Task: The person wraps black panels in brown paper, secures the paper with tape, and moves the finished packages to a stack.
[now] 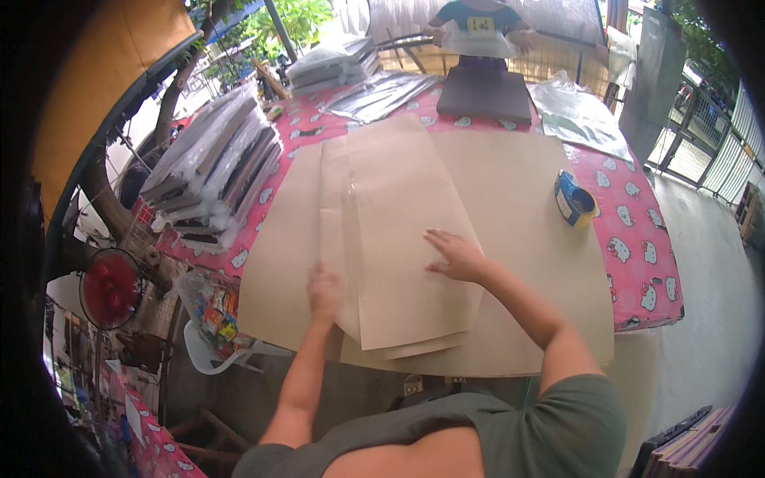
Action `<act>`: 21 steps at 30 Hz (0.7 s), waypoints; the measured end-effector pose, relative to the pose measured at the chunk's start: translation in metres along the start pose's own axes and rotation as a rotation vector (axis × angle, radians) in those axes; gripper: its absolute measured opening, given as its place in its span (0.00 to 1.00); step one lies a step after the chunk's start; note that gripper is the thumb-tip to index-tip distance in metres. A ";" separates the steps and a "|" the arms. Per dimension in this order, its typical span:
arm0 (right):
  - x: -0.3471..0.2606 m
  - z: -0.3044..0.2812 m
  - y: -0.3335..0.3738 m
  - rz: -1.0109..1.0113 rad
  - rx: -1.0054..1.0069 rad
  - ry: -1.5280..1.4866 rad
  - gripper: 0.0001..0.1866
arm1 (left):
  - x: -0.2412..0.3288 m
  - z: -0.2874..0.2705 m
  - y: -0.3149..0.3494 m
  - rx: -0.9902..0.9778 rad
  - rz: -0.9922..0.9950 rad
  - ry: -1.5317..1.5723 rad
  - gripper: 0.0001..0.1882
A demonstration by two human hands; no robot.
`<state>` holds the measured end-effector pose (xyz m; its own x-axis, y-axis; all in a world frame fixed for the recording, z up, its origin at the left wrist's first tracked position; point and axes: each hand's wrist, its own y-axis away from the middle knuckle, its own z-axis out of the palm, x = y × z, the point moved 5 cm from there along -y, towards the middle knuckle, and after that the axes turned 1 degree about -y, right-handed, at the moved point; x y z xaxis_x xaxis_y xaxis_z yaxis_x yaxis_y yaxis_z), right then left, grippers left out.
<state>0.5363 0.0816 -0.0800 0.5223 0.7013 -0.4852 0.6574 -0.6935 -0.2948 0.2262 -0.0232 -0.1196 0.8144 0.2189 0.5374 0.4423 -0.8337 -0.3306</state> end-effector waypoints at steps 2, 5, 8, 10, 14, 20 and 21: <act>0.007 0.036 0.005 -0.169 -0.186 0.404 0.36 | 0.010 0.029 0.008 0.117 0.381 -0.579 0.25; 0.017 0.046 0.014 -0.049 -0.344 0.464 0.41 | 0.012 0.027 0.024 0.012 0.449 -0.527 0.28; 0.021 0.049 0.000 -0.029 -0.391 0.463 0.45 | 0.004 0.033 0.014 -0.021 0.553 -0.354 0.29; -0.028 0.058 -0.035 0.003 -0.468 0.436 0.52 | -0.008 0.036 0.017 -0.143 0.535 -0.285 0.31; -0.071 0.110 -0.060 -0.068 -0.481 0.288 0.57 | -0.004 0.014 -0.006 -0.525 0.725 -0.337 0.40; -0.083 0.122 -0.054 -0.038 -0.443 0.406 0.50 | -0.023 0.024 0.010 -0.448 0.520 -0.344 0.54; -0.081 0.122 -0.050 -0.040 -0.428 0.397 0.50 | -0.007 0.036 0.010 -0.561 0.535 -0.322 0.55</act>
<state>0.3951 0.0394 -0.1262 0.6018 0.7909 -0.1107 0.7986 -0.5948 0.0920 0.2388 -0.0149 -0.1547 0.9664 -0.2144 0.1417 -0.2170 -0.9762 0.0032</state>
